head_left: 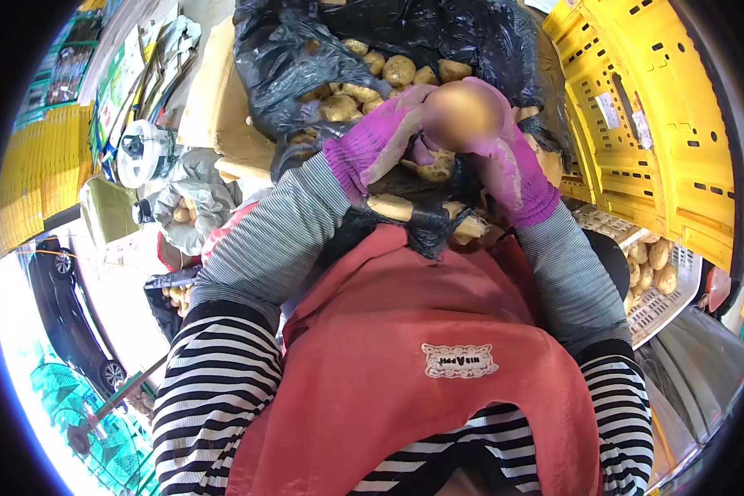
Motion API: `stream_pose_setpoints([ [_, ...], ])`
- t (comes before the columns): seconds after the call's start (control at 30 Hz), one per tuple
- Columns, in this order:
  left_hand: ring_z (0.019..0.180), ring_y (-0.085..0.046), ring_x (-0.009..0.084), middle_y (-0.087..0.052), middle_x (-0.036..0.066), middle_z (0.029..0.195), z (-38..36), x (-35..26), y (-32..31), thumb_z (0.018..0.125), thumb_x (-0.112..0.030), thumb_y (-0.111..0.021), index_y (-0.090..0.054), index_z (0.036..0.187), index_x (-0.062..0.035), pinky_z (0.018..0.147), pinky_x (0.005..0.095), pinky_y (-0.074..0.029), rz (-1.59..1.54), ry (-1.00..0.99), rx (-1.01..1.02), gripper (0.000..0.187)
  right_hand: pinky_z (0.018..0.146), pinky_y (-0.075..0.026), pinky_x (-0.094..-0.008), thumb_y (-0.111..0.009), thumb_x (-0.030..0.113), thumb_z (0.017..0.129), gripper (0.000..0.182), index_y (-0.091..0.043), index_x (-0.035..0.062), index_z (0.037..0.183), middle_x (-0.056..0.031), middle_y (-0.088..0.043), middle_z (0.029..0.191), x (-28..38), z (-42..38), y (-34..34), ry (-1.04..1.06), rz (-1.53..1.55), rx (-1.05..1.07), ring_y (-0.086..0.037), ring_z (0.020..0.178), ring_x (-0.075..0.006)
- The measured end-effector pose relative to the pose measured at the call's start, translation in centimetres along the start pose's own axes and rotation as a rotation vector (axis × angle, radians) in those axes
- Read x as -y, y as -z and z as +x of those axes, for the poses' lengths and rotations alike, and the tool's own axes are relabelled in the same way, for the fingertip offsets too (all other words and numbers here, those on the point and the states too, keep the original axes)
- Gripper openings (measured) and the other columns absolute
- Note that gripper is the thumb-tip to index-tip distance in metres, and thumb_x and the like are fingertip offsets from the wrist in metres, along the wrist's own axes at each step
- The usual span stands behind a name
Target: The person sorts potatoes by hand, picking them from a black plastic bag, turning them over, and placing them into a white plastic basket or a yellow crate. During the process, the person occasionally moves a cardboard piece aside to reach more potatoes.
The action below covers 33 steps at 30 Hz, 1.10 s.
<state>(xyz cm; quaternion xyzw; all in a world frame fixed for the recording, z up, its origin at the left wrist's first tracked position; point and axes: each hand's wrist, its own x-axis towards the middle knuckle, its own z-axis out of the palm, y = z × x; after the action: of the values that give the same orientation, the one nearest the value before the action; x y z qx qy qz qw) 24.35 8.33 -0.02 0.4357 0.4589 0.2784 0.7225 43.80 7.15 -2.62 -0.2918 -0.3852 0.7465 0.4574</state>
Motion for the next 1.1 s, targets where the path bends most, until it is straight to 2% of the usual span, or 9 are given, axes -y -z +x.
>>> stream_pose_setpoints([
  [0.1,0.085,-0.054,0.012,-0.052,0.008,0.103,-0.1,0.3,0.1,0.092,-0.026,-0.051,-0.037,0.143,-0.0005,0.077,0.0271,-0.051,-0.042,-0.009,0.015,0.059,0.11,-0.037,-0.0364,-0.055,0.008,0.074,0.074,-0.031,0.0047,0.144,-0.0146,-0.046,0.134,-0.4,-0.1,0.3,-0.001,-0.084,0.005,-0.047,0.126,-0.0243],
  [0.2,0.085,-0.054,0.0121,-0.052,0.008,0.102,0.0,0.4,0.2,0.091,-0.026,-0.05,-0.037,0.143,-0.0001,0.078,0.0267,-0.051,-0.038,-0.006,0.024,0.059,0.112,-0.035,-0.041,-0.064,0.024,0.074,0.081,-0.029,0.0055,0.145,-0.0172,-0.046,0.136,-1.0,0.0,0.7,-0.016,-0.095,-0.004,-0.048,0.128,-0.0283],
  [0.4,0.085,-0.054,0.0121,-0.053,0.009,0.101,-0.4,-0.4,0.0,0.09,-0.023,-0.049,-0.038,0.142,0.0015,0.078,0.0264,-0.051,0.029,0.013,0.018,0.058,0.11,-0.036,-0.0354,-0.053,0.005,0.072,0.074,-0.031,0.004,0.143,-0.0156,-0.047,0.133,-0.8,-0.2,0.1,-0.044,0.1,-0.003,-0.049,0.125,-0.025],
  [0.6,0.076,-0.052,0.0101,-0.054,0.007,0.091,-0.5,-0.5,-0.7,0.087,-0.018,-0.047,-0.042,0.137,0.0025,0.078,0.0268,-0.051,0.121,0.008,-0.051,0.054,0.11,-0.036,-0.0356,-0.056,0.006,0.072,0.076,-0.03,0.0045,0.143,-0.0137,-0.046,0.133,-1.1,-0.2,0.5,-0.037,-0.037,0.003,-0.049,0.125,-0.0257],
  [0.7,0.073,-0.052,0.0103,-0.053,0.006,0.087,0.0,0.3,-0.8,0.087,-0.016,-0.047,-0.041,0.136,0.003,0.079,0.0276,-0.051,0.23,0.003,-0.09,0.052,0.11,-0.037,-0.041,-0.059,0.011,0.073,0.077,-0.029,0.0077,0.144,-0.014,-0.045,0.135,-0.5,-0.4,-0.5,-0.075,0.213,-0.014,-0.048,0.126,-0.028],
  [0.8,0.07,-0.052,0.0105,-0.052,0.005,0.084,-0.1,0.6,-0.3,0.089,-0.015,-0.047,-0.041,0.136,0.0021,0.078,0.0268,-0.051,-0.036,0.04,-0.018,0.05,0.109,-0.039,-0.0477,-0.06,0.015,0.074,0.078,-0.029,0.0111,0.145,-0.0146,-0.044,0.137,0.2,-0.3,-0.3,-0.103,0.302,-0.011,-0.047,0.127,-0.0305],
  [0.93,0.077,-0.057,0.0104,-0.061,0.009,0.098,-0.7,-1.6,-0.7,0.092,-0.019,-0.048,-0.04,0.14,0.0022,0.083,0.0267,-0.051,0.081,0.007,-0.032,0.052,0.108,-0.041,-0.051,-0.059,0.018,0.075,0.075,-0.03,0.0111,0.144,-0.0144,-0.044,0.138,0.2,0.2,0.2,-0.065,0.349,0.008,-0.046,0.129,-0.032],
  [0.97,0.095,-0.059,0.0125,-0.059,0.012,0.119,0.0,-1.1,-0.2,0.094,-0.027,-0.05,-0.038,0.143,0.0017,0.087,0.0266,-0.049,0.156,-0.06,-0.009,0.058,0.111,-0.037,-0.046,-0.057,0.009,0.074,0.073,-0.033,0.0097,0.143,-0.0143,-0.044,0.138,0.4,0.3,0.4,-0.026,0.304,-0.016,-0.046,0.13,-0.0309],
  [1.1,0.118,-0.052,0.017,-0.049,0.011,0.136,0.8,-1.3,0.3,0.096,-0.032,-0.049,-0.032,0.147,0.0002,0.096,0.0286,-0.045,0.162,-0.237,0.147,0.063,0.114,-0.031,-0.0386,-0.051,-0.003,0.072,0.071,-0.036,0.0049,0.142,-0.0139,-0.042,0.141,2.4,0.4,1.3,0.295,-0.543,0.016,-0.044,0.132,-0.0268],
])
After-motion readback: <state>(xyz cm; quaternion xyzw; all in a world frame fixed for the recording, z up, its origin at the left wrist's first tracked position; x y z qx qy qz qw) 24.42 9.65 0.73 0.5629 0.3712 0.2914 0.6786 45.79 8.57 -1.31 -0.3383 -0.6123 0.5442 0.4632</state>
